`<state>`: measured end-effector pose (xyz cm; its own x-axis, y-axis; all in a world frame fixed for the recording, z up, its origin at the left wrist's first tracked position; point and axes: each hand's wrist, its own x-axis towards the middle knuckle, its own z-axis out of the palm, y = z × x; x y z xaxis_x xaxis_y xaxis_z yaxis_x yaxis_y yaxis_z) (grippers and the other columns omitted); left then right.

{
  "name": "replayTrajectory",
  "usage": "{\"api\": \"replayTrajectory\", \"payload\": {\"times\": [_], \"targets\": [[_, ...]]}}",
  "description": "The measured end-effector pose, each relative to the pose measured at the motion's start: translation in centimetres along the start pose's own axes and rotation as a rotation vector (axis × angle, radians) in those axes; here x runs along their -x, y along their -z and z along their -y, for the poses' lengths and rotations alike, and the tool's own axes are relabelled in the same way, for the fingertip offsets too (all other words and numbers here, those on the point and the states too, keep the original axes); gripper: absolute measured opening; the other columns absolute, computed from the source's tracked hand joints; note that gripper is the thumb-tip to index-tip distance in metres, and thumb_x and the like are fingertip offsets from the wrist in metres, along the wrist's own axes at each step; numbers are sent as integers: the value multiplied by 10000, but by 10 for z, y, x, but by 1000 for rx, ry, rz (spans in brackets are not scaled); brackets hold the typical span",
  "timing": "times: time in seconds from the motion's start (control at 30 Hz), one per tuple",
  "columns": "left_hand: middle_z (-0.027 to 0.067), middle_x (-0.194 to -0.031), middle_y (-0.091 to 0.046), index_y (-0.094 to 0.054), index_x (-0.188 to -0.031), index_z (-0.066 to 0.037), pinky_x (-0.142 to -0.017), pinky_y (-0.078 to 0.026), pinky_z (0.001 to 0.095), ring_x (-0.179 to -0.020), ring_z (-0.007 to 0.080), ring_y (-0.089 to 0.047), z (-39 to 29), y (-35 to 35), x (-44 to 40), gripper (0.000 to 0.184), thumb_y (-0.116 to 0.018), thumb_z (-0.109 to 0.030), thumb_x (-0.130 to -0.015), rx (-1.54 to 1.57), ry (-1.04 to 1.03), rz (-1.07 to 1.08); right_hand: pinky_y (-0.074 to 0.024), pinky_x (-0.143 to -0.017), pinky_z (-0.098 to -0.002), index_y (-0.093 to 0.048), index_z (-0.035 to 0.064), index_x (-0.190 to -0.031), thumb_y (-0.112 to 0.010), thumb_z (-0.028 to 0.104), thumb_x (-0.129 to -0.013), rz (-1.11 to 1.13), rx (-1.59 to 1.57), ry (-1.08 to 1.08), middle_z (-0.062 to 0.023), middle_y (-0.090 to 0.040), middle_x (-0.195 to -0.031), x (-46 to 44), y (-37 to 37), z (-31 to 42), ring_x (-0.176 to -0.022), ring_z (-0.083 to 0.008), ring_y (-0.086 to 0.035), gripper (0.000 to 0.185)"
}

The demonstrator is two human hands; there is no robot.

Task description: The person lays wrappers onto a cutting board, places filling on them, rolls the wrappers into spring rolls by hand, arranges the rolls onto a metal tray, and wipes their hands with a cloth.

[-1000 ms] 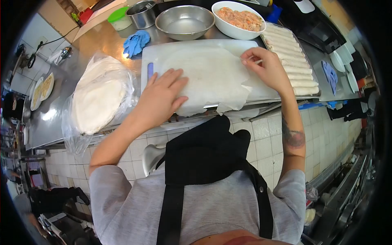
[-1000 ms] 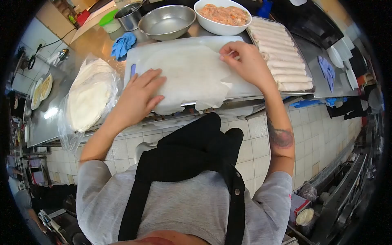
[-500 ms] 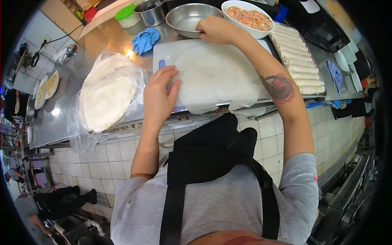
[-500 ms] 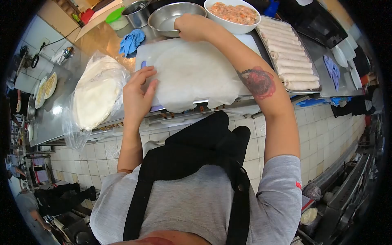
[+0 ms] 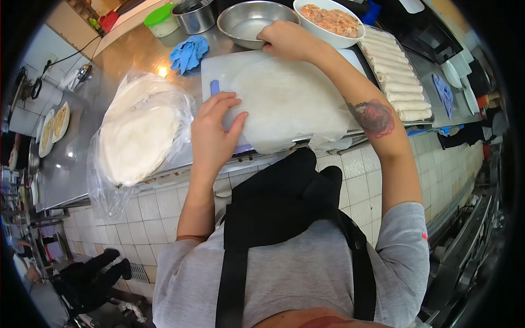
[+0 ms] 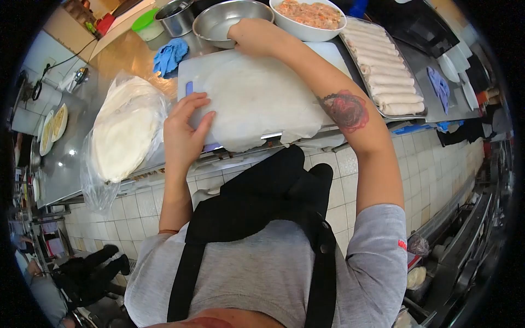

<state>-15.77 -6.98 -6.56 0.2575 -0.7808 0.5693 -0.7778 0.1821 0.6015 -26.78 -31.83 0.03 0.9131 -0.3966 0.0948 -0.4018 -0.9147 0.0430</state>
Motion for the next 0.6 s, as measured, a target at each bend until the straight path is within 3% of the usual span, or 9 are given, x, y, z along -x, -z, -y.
{"api": "replayTrajectory", "payload": {"times": [0.1, 0.2, 0.27, 0.33, 0.43, 0.47, 0.6], "targets": [[120, -1145, -687, -694, -987, -17, -909, -508, 395, -1059, 333, -640, 2, 0, 2, 230, -757, -97, -781, 6, 5, -9, -526, -755, -420, -671, 24, -1053, -720, 124, -817, -49, -136, 5, -166, -698, -919, 4, 10, 1, -854, -320, -671, 261], [123, -1144, -687, -693, -979, -15, -907, -509, 396, -1058, 333, -640, 1, 1, 1, 229, -761, -98, -777, -20, -17, 0, -537, -790, -425, -657, 20, -973, -759, 120, -761, -378, -418, 8, -156, -693, -939, 23, 4, 3, -884, -342, -671, 255], [127, -1142, -687, -693, -974, -13, -906, -510, 398, -1056, 335, -641, 1, 1, 0, 229, -764, -98, -774, -27, -33, 1, -522, -785, -433, -614, 14, -945, -786, 169, -780, -645, -381, 15, -133, -653, -906, 43, -10, 23, -871, -301, -663, 284], [131, -1140, -687, -692, -969, -12, -904, -511, 401, -1053, 338, -641, -1, 2, 0, 229, -766, -99, -771, -19, -36, 1, -481, -968, -456, -604, -2, -1159, -744, 290, -855, -430, -394, 53, -201, -619, -1218, 71, -18, 50, -1145, -341, -608, 445], [126, -1161, -697, -707, -995, -16, -948, -497, 383, -1094, 321, -648, -2, 2, 0, 228, -758, -83, -784, -7, 7, 14, -319, -1149, -508, -444, -31, -1413, -631, 476, -929, -274, -191, 148, -249, -425, -1489, 92, -45, 74, -1411, -370, -390, 725], [127, -1161, -697, -707, -995, -16, -945, -498, 382, -1093, 320, -648, -1, 2, 0, 228, -759, -83, -784, -2, 0, 14, -181, -1208, -532, -247, -73, -1518, -493, 613, -957, -15, -238, 62, -257, -223, -1602, 90, -36, 69, -1508, -369, -185, 919], [133, -1142, -689, -695, -969, -11, -921, -504, 402, -1069, 337, -640, 3, 1, 2, 230, -770, -97, -770, 9, -33, -9, -207, -1194, -540, -308, -136, -1462, -487, 680, -921, -57, -121, -220, -311, -287, -1554, 108, -38, 39, -1498, -386, -202, 995]]}}
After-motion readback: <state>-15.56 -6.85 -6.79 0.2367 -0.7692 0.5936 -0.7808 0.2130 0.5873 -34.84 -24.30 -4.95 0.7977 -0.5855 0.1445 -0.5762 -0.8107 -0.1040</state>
